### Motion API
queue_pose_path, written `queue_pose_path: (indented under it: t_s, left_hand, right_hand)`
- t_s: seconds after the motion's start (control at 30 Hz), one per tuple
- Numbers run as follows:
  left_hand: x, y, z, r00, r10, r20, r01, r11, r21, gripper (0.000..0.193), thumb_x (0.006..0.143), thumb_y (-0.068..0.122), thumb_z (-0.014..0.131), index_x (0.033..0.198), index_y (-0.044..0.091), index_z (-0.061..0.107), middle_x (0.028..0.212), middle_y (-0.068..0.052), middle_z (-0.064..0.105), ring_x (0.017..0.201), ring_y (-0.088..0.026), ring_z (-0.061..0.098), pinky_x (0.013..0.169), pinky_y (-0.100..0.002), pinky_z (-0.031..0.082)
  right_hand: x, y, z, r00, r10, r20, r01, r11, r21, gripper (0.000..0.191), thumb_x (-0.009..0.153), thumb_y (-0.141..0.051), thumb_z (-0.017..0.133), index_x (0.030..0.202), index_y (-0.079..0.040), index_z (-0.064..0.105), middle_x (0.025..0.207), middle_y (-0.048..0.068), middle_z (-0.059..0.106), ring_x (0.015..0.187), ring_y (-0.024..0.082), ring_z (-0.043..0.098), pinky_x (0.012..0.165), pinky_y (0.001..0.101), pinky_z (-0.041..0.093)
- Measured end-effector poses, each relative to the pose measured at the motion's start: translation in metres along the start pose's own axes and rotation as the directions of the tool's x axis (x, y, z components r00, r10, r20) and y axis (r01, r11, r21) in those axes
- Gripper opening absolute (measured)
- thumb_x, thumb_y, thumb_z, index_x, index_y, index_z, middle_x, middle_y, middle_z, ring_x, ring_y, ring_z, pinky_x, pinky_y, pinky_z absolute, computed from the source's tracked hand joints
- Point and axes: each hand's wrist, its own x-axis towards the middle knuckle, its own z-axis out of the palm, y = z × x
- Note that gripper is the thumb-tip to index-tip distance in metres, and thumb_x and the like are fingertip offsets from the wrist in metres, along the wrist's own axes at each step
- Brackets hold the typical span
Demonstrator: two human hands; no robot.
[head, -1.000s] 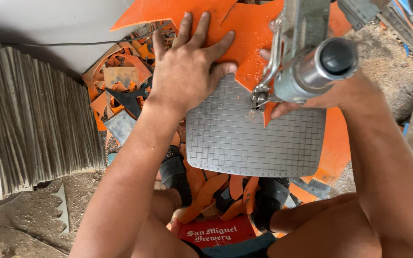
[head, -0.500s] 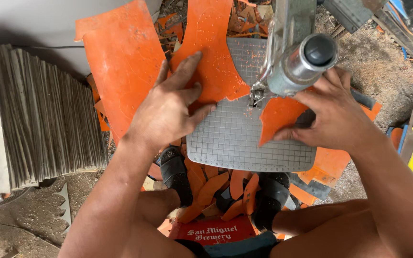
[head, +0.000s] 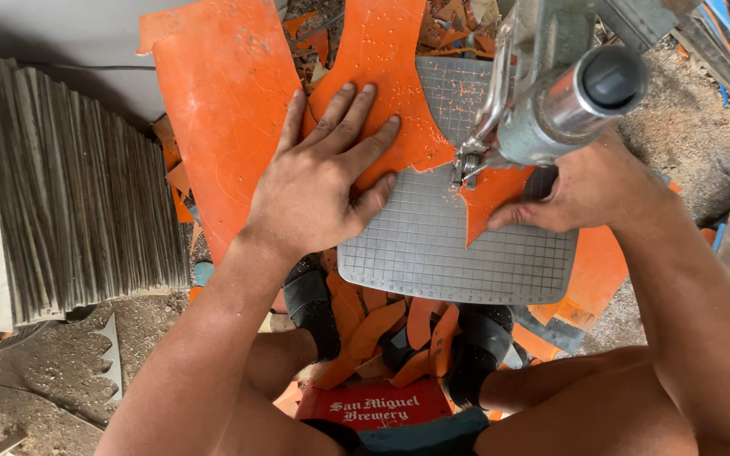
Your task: The person uses a vertical band saw to cut orange rubber sheets into curved shapes. They guide the material through the blade, rotate the pieces to follow curved lines, and remove cut sections as they finish each shape.
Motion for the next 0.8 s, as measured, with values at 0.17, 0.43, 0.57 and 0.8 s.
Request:
queue_pose_path:
  t_s: [0.17,0.43,0.57,0.8]
  left_hand:
    - [0.0,-0.003,0.003,1.0,0.013,-0.004,-0.013,1.0,0.011,0.052,0.098,0.038,0.068,0.144,0.014,0.064,0.158,-0.018,0.047,0.15,-0.031,0.04,0.124,-0.064,0.02]
    - [0.005,-0.002,0.001,1.0,0.016,0.005,-0.016,1.0,0.014,0.053,0.096,0.038,0.068,0.143,0.014,0.064,0.158,-0.018,0.048,0.149,-0.031,0.041,0.123,-0.064,0.02]
    - [0.004,-0.003,0.002,1.0,0.005,0.013,-0.005,1.0,0.016,0.053,0.096,0.039,0.068,0.143,0.016,0.064,0.158,-0.016,0.048,0.149,-0.029,0.041,0.123,-0.063,0.02]
    - [0.004,-0.004,0.004,1.0,0.004,0.019,-0.004,1.0,0.028,0.052,0.097,0.039,0.068,0.144,0.017,0.063,0.158,-0.014,0.047,0.149,-0.028,0.04,0.123,-0.063,0.02]
  right_hand:
    - [-0.005,0.005,0.001,0.996,0.093,0.016,-0.094,0.995,0.043,0.068,0.063,-0.053,0.091,0.11,-0.009,0.07,0.117,0.01,0.067,0.114,0.031,0.064,0.098,0.0464,0.051]
    - [-0.008,0.002,0.003,0.998,0.058,-0.012,-0.058,0.998,-0.004,0.063,0.065,-0.05,0.093,0.108,-0.009,0.071,0.117,0.01,0.068,0.114,0.031,0.065,0.098,0.0468,0.052]
    - [-0.008,0.001,0.005,0.998,0.068,-0.011,-0.068,0.998,-0.002,0.064,0.063,-0.049,0.092,0.109,-0.009,0.071,0.119,0.01,0.067,0.116,0.033,0.064,0.099,0.0478,0.052]
    - [-0.005,-0.008,0.004,0.988,0.148,-0.031,-0.148,0.989,0.016,0.069,0.065,-0.053,0.092,0.112,-0.008,0.069,0.119,0.011,0.066,0.116,0.033,0.065,0.1,0.0472,0.052]
